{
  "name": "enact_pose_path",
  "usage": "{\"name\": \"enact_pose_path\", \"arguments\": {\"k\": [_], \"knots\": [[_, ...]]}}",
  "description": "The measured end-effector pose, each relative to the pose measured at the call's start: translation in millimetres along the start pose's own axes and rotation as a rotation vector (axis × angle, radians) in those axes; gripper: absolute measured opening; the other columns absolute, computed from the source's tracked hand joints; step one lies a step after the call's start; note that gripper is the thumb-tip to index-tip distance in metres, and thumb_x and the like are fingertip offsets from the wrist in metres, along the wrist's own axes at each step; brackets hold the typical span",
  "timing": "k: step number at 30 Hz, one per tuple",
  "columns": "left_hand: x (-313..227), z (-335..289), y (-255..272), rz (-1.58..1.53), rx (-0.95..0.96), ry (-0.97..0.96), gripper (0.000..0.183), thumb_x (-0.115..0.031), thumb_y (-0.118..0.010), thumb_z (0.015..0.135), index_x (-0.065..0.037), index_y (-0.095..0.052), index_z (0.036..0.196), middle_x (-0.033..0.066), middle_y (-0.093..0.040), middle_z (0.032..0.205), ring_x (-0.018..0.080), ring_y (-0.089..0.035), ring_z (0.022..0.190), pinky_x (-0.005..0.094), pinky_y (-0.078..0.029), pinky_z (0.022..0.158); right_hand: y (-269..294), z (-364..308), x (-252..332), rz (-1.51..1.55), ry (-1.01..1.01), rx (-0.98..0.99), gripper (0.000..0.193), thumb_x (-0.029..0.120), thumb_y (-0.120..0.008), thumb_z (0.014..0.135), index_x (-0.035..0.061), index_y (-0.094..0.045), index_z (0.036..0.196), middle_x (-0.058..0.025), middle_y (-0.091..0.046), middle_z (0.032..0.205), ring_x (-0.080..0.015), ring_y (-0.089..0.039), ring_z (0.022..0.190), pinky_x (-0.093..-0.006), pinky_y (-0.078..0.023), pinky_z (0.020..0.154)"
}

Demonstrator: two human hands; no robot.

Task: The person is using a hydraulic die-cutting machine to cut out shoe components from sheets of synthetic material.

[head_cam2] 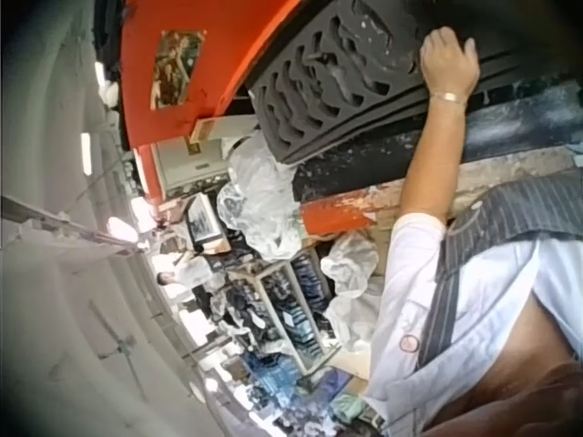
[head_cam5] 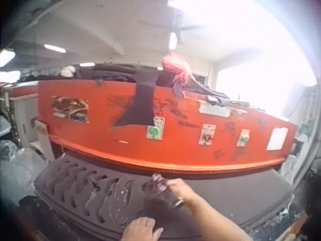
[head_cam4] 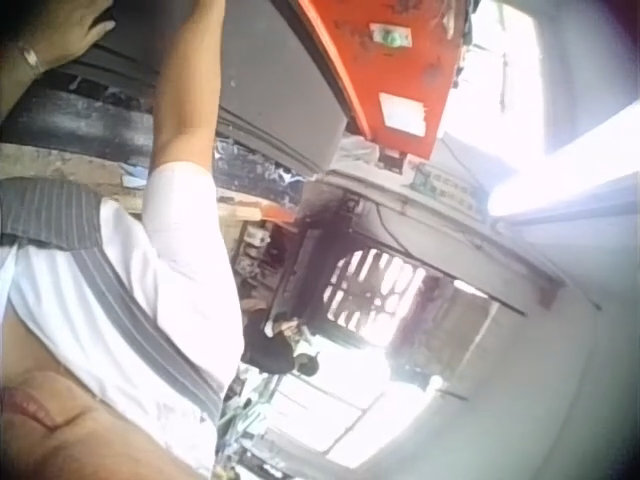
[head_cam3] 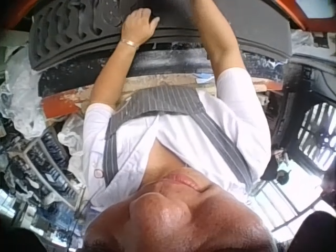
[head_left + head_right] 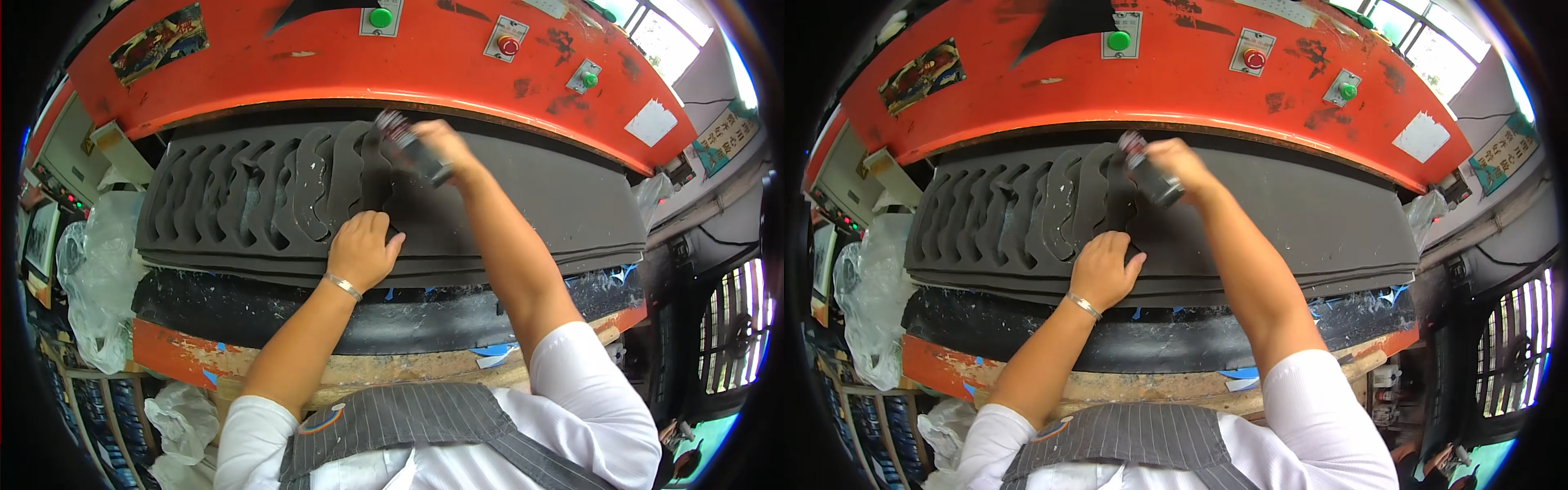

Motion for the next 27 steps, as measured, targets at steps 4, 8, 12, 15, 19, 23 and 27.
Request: {"name": "enact_pose_path", "arguments": {"k": [4, 8, 12, 15, 19, 23, 27], "knots": [[31.0, 58.6, -0.6, 0.123, 0.331, 0.289, 0.027, -0.034, -0.055, 0.091, -0.008, -0.056, 0.094, 0.0169, -0.066, 0.074, 0.0408, -0.064, 0.075, 0.0503, -0.051, 0.07, -3.5, -21.0, 63.3, -0.369, 0.092, 0.103, 0.012, 0.005, -0.056, 0.077, -0.0001, -0.066, 0.074, -0.0029, -0.061, 0.065, -0.0105, -0.059, 0.06, -0.0254, -0.046, 0.056], [44.2, 36.5, -20.9, 0.143, 0.229, 0.308, 0.026, -0.021, -0.056, 0.087, -0.013, -0.066, 0.111, 0.0127, -0.061, 0.095, 0.0334, -0.063, 0.088, 0.0465, -0.05, 0.076, -25.8, -42.4, -7.9, -1.308, -0.113, 0.064, 0.027, 0.027, -0.065, 0.073, 0.0063, -0.07, 0.089, -0.011, -0.067, 0.089, -0.0315, -0.065, 0.087, -0.0396, -0.051, 0.077], [24.4, 24.9, -22.0, 0.121, 0.229, 0.234, 0.031, -0.016, -0.057, 0.086, -0.018, -0.069, 0.114, 0.0058, -0.056, 0.092, 0.0252, -0.057, 0.091, 0.0395, -0.046, 0.08, -10.3, -89.1, -19.7, -1.028, 0.111, 0.018, 0.072, 0.051, -0.075, 0.069, 0.0144, -0.056, 0.128, -0.0187, -0.039, 0.144, -0.0398, -0.045, 0.124, -0.0469, -0.039, 0.101], [28.1, 26.7, -18.8, 0.133, 0.237, 0.21, 0.032, -0.015, -0.056, 0.085, -0.019, -0.069, 0.114, 0.0045, -0.055, 0.091, 0.0242, -0.055, 0.088, 0.0384, -0.045, 0.079, -17.5, -111.2, -26.7, -1.212, 0.212, 0.069, 0.102, 0.06, -0.08, 0.061, 0.0115, -0.04, 0.142, -0.0294, -0.024, 0.151, -0.0437, -0.021, 0.142, -0.0526, -0.022, 0.112], [28.7, 31.0, -19.7, 0.094, 0.235, 0.19, 0.035, -0.014, -0.056, 0.083, -0.019, -0.07, 0.114, 0.0038, -0.054, 0.09, 0.0236, -0.055, 0.089, 0.0384, -0.045, 0.079, -18.3, -103.1, -27.4, -1.171, 0.325, 0.032, 0.095, 0.056, -0.08, 0.061, 0.0031, -0.047, 0.132, -0.0326, -0.043, 0.138, -0.0406, -0.034, 0.138, -0.0501, -0.025, 0.111], [21.5, 36.2, -25.8, 0.094, 0.263, 0.173, 0.034, -0.015, -0.058, 0.081, -0.018, -0.07, 0.113, 0.004, -0.054, 0.089, 0.0241, -0.054, 0.089, 0.0385, -0.045, 0.079, -9.3, -108.8, -30.3, -1.229, 0.325, 0.012, 0.093, 0.06, -0.076, 0.065, 0.0072, -0.047, 0.135, -0.0314, -0.042, 0.14, -0.0404, -0.034, 0.138, -0.05, -0.026, 0.112], [28.3, 44.8, -14.0, 0.154, 0.288, 0.155, 0.034, -0.014, -0.06, 0.083, -0.013, -0.069, 0.116, 0.0068, -0.056, 0.093, 0.0262, -0.056, 0.091, 0.0372, -0.047, 0.081, -7.4, -111.3, -18.0, -1.145, 0.218, 0.114, 0.106, 0.058, -0.079, 0.066, 0.0077, -0.033, 0.147, -0.0308, -0.028, 0.149, -0.0393, -0.023, 0.143, -0.0482, -0.019, 0.116]]}}
Point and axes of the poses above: each hand's wrist, its own z-axis towards the middle knuckle, its own y-axis out of the back of the hand, x = y × z, the point moved 8 cm from there along z, towards the middle knuckle
